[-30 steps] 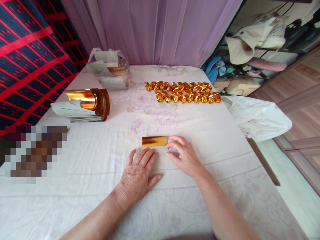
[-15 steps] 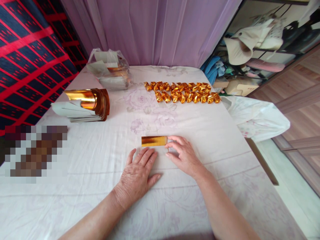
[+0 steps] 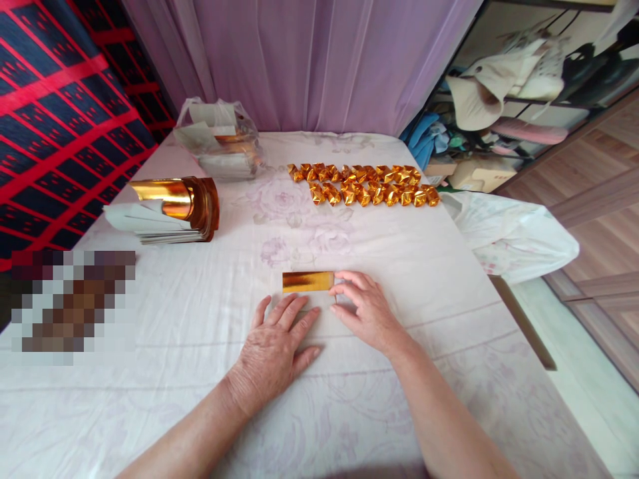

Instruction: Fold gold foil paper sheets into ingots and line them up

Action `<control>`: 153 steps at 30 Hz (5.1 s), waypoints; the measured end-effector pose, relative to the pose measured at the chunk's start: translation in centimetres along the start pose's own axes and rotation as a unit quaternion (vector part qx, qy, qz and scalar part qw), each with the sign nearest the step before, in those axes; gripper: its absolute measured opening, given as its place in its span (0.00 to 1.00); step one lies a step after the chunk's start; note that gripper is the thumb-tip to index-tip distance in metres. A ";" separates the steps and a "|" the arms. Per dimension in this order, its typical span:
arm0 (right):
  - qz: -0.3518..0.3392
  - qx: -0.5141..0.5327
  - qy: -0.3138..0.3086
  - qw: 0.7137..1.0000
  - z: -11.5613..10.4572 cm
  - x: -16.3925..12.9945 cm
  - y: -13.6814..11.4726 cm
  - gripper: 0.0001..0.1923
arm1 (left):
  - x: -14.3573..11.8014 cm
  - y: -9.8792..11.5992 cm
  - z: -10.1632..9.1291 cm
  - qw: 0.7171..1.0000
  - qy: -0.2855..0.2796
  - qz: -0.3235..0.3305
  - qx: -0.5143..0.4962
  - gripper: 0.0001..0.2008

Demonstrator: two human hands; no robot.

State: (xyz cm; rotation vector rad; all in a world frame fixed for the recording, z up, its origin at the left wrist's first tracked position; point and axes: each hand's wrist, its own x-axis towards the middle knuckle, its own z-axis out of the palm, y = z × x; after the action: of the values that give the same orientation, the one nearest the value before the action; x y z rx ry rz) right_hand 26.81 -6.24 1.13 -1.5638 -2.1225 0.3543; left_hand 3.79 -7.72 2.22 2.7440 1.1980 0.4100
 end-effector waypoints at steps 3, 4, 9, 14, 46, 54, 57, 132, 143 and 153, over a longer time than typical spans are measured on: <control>-0.001 -0.002 0.000 1.000 0.0 0.0 0.0 0.09 | -0.2 -0.9 0.0 1.000 0.002 0.019 -0.025 0.23; -0.001 -0.003 0.001 1.000 0.0 0.0 0.0 0.09 | -0.3 -1.2 0.0 0.999 0.000 0.029 -0.032 0.22; -0.001 -0.002 0.006 1.000 0.0 0.0 0.0 0.09 | -0.3 -2.1 -0.3 0.998 -0.019 0.041 -0.046 0.19; -0.001 -0.001 0.005 1.000 0.0 0.0 0.0 0.09 | -0.3 -2.4 -0.4 0.998 -0.027 0.044 -0.047 0.19; -0.003 -0.007 0.002 1.000 0.3 -0.1 0.3 0.09 | -0.3 -6.3 -1.2 0.991 0.032 0.050 -0.121 0.11; -0.015 -0.019 0.003 1.000 0.0 -0.1 0.1 0.10 | -0.3 -6.2 -0.8 0.989 0.058 0.040 -0.132 0.12; -0.017 -0.026 0.002 1.000 0.0 -0.2 -0.2 0.10 | -0.3 -6.2 -0.7 0.989 0.059 0.036 -0.130 0.11; -0.012 0.065 0.068 0.995 1.5 0.5 -4.0 0.09 | 0.0 -5.6 -0.9 0.989 0.045 0.006 -0.142 0.11; 0.031 0.078 0.061 0.995 2.6 0.3 -4.0 0.06 | 0.0 -5.6 -0.9 0.988 0.048 0.010 -0.143 0.12; 0.032 0.043 0.044 0.998 2.9 0.4 -4.2 0.03 | 0.0 -5.6 -1.0 0.988 0.053 0.017 -0.141 0.12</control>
State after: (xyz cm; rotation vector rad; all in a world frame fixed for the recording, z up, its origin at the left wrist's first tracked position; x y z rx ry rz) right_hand 21.75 -6.98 0.75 -1.5725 -1.9680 0.3848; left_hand -0.40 -3.92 2.01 2.5279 1.0264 0.6797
